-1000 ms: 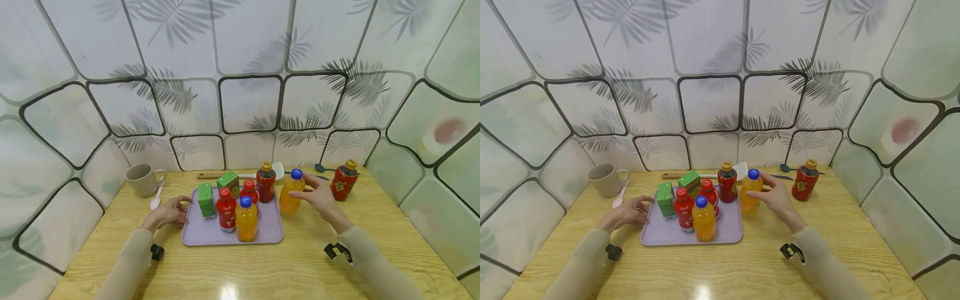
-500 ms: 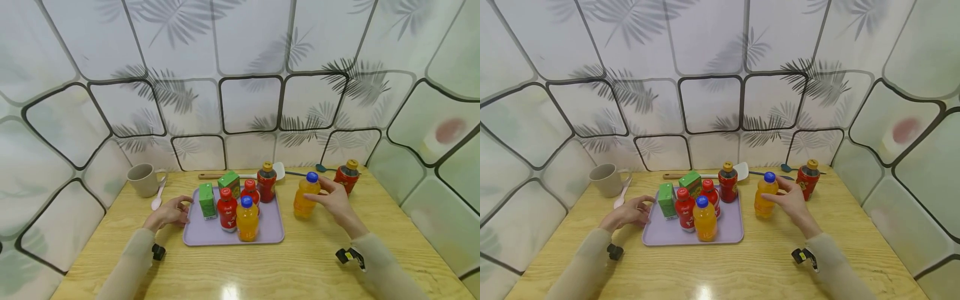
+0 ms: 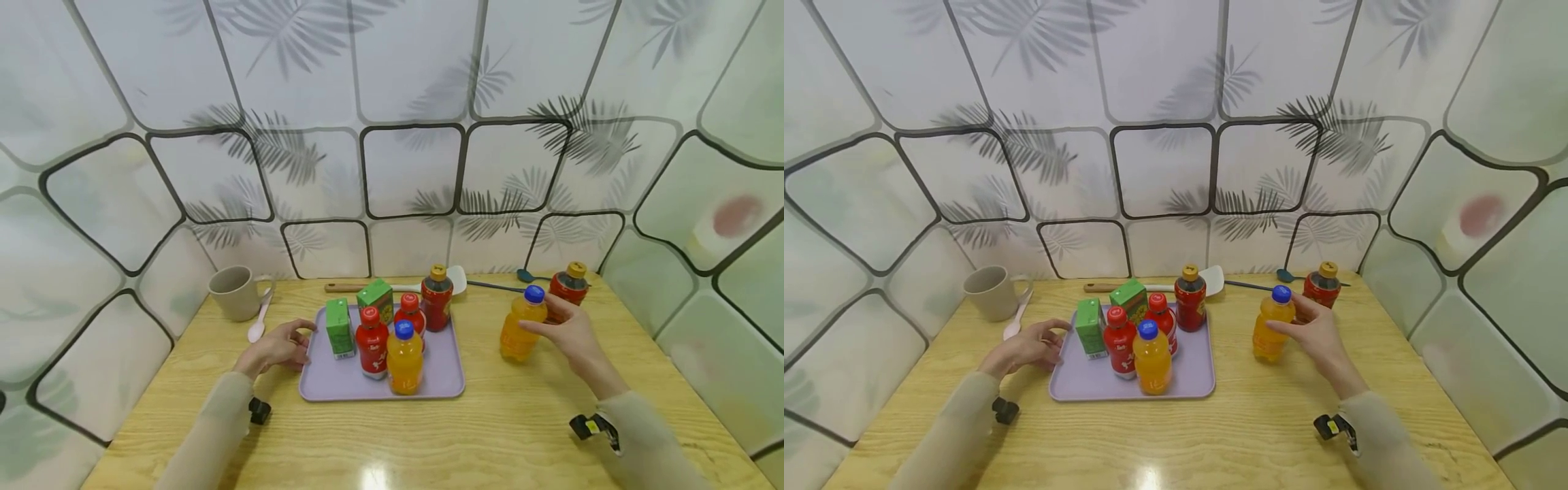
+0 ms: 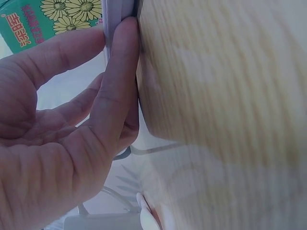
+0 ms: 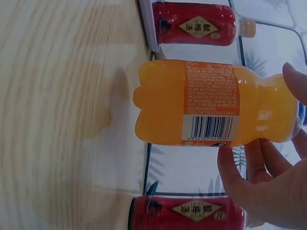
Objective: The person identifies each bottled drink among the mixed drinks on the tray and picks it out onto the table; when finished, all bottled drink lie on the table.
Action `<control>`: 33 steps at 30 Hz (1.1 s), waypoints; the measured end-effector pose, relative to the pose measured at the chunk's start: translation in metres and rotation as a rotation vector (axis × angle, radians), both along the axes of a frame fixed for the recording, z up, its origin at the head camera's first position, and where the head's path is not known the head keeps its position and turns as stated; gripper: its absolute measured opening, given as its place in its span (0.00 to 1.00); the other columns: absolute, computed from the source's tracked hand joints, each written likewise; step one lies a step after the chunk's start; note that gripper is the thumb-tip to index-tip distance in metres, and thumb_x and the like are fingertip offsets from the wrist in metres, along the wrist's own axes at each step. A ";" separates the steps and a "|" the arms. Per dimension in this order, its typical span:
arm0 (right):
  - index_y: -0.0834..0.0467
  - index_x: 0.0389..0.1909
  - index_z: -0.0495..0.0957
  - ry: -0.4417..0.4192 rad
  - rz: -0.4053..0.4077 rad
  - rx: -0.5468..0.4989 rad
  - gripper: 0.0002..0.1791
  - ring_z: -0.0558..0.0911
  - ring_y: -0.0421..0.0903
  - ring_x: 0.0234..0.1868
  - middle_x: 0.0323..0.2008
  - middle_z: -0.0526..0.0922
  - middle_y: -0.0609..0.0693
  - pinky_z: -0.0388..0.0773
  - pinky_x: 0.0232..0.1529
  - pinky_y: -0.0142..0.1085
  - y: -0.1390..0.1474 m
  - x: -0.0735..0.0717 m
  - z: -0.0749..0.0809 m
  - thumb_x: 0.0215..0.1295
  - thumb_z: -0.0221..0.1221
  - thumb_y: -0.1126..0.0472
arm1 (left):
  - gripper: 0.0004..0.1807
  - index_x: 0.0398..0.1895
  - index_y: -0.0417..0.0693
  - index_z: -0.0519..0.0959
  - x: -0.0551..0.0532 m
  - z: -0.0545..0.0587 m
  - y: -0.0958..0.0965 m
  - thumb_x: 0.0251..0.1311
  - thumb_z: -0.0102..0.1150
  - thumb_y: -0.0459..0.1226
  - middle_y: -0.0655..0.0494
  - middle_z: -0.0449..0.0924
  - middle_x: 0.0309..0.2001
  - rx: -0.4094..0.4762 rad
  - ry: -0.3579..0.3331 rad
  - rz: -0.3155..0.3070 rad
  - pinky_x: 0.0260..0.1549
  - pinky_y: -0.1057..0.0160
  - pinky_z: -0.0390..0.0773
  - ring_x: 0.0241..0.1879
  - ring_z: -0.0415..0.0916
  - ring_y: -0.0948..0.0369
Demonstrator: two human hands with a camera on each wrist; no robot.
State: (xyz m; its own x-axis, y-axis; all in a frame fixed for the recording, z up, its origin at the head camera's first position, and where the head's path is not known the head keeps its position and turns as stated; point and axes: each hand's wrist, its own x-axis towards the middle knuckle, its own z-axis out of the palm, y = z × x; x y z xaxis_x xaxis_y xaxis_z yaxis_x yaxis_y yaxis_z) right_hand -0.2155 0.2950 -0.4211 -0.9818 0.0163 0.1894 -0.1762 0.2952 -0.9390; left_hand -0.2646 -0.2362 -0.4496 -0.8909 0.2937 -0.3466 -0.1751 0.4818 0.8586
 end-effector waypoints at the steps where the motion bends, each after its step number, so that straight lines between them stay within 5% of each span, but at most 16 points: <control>1: 0.68 0.70 0.61 -0.008 -0.007 0.005 0.41 0.78 0.24 0.45 0.44 0.76 0.23 0.77 0.46 0.17 0.003 0.001 0.000 0.58 0.68 0.61 | 0.38 0.68 0.37 0.62 0.000 -0.001 0.000 0.50 0.59 0.20 0.45 0.67 0.41 0.002 -0.003 0.006 0.33 0.59 0.86 0.32 0.73 0.58; 8: 0.64 0.72 0.59 -0.038 -0.057 0.087 0.43 0.72 0.21 0.48 0.56 0.74 0.30 0.72 0.47 0.14 0.017 0.006 0.001 0.60 0.67 0.56 | 0.38 0.68 0.37 0.61 0.001 -0.002 0.001 0.50 0.59 0.19 0.44 0.67 0.41 0.004 -0.006 0.006 0.33 0.59 0.86 0.32 0.73 0.58; 14: 0.63 0.72 0.61 -0.013 -0.063 0.068 0.41 0.73 0.21 0.49 0.55 0.74 0.28 0.73 0.47 0.14 0.025 0.005 0.002 0.60 0.67 0.57 | 0.38 0.67 0.37 0.62 0.001 -0.002 0.001 0.50 0.58 0.19 0.44 0.67 0.40 0.005 0.005 0.004 0.33 0.59 0.86 0.31 0.73 0.58; 22: 0.60 0.75 0.54 -0.123 -0.144 0.139 0.46 0.69 0.26 0.54 0.72 0.62 0.59 0.72 0.46 0.13 0.038 0.007 0.009 0.61 0.66 0.49 | 0.38 0.67 0.37 0.62 -0.002 -0.003 0.001 0.49 0.59 0.20 0.45 0.67 0.40 0.007 0.006 -0.003 0.32 0.59 0.86 0.30 0.73 0.59; 26: 0.59 0.75 0.54 -0.125 -0.151 0.114 0.46 0.69 0.27 0.54 0.70 0.67 0.50 0.72 0.45 0.13 0.044 0.009 0.008 0.61 0.66 0.50 | 0.38 0.67 0.37 0.62 -0.003 -0.002 0.001 0.50 0.59 0.20 0.45 0.67 0.40 0.001 -0.001 0.002 0.33 0.59 0.86 0.31 0.73 0.59; 33: 0.55 0.74 0.60 -0.071 -0.151 0.045 0.41 0.70 0.22 0.49 0.51 0.72 0.25 0.72 0.43 0.12 0.055 0.007 0.003 0.61 0.66 0.54 | 0.38 0.67 0.36 0.63 -0.003 -0.004 0.000 0.48 0.59 0.20 0.44 0.69 0.40 0.006 0.008 0.002 0.33 0.59 0.86 0.31 0.74 0.59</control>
State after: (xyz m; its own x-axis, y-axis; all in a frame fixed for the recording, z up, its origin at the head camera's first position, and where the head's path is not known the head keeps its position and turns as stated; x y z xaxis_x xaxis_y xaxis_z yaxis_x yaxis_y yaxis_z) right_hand -0.2090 0.3498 -0.4185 -0.9798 0.1573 0.1233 -0.0604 0.3551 -0.9329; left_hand -0.2680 -0.2358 -0.4536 -0.8943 0.2935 -0.3377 -0.1694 0.4766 0.8627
